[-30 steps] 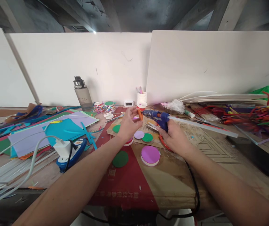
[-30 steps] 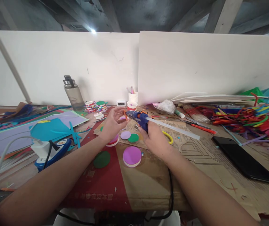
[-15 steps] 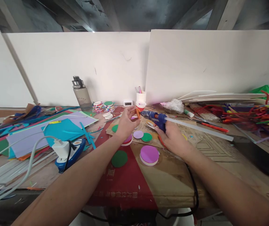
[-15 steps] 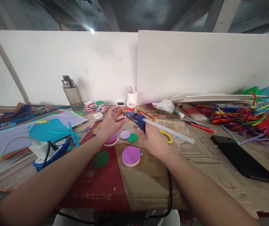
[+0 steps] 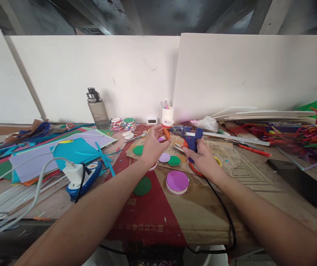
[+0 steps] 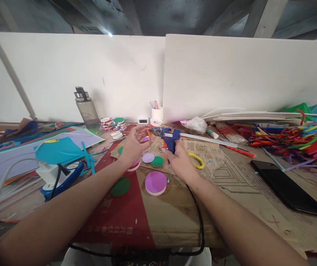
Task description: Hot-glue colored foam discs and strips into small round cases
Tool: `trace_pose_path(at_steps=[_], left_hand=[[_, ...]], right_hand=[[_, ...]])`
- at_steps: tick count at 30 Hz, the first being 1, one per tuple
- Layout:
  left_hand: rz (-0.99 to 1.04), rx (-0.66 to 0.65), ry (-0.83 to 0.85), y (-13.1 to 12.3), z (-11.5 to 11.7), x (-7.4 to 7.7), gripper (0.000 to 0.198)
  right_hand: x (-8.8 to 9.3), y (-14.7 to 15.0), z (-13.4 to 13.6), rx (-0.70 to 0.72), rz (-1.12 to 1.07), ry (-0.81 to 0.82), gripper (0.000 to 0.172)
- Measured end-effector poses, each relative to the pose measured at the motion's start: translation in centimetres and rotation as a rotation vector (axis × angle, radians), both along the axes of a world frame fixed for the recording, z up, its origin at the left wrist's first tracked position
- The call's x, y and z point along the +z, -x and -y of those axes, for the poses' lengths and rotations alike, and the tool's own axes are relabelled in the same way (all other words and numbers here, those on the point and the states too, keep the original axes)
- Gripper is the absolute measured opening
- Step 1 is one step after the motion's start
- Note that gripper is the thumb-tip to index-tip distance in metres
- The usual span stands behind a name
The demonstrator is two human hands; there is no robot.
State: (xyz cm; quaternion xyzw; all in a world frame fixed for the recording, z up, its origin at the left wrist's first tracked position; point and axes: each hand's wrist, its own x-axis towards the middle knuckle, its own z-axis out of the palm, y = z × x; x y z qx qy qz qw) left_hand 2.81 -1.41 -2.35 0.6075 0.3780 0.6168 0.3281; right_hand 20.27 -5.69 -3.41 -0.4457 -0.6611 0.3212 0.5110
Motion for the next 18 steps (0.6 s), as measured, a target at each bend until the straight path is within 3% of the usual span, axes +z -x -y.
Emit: trace_pose_path(at_steps=[3, 7, 14, 18], left_hand=[[0.029, 0.023, 0.014, -0.22, -0.01, -0.04, 0.051], [0.080, 0.043, 0.032, -0.06, -0.30, -0.09, 0.050], [0.086, 0.100, 0.102, 0.68, -0.08, 0.80, 0.052], [0.134, 0.019, 0.101, 0.73, -0.32, 0.61, 0.054]], right_hand=[[0.07, 0.62, 0.23, 0.033, -0.094, 0.068, 0.027], [-0.18, 0.82, 0.40, 0.015, -0.017, 0.084, 0.022], [-0.03, 0.09, 0.76, -0.078, 0.236, -0.152, 0.023], [0.23, 0.00, 0.92, -0.099, 0.197, -0.131, 0.018]])
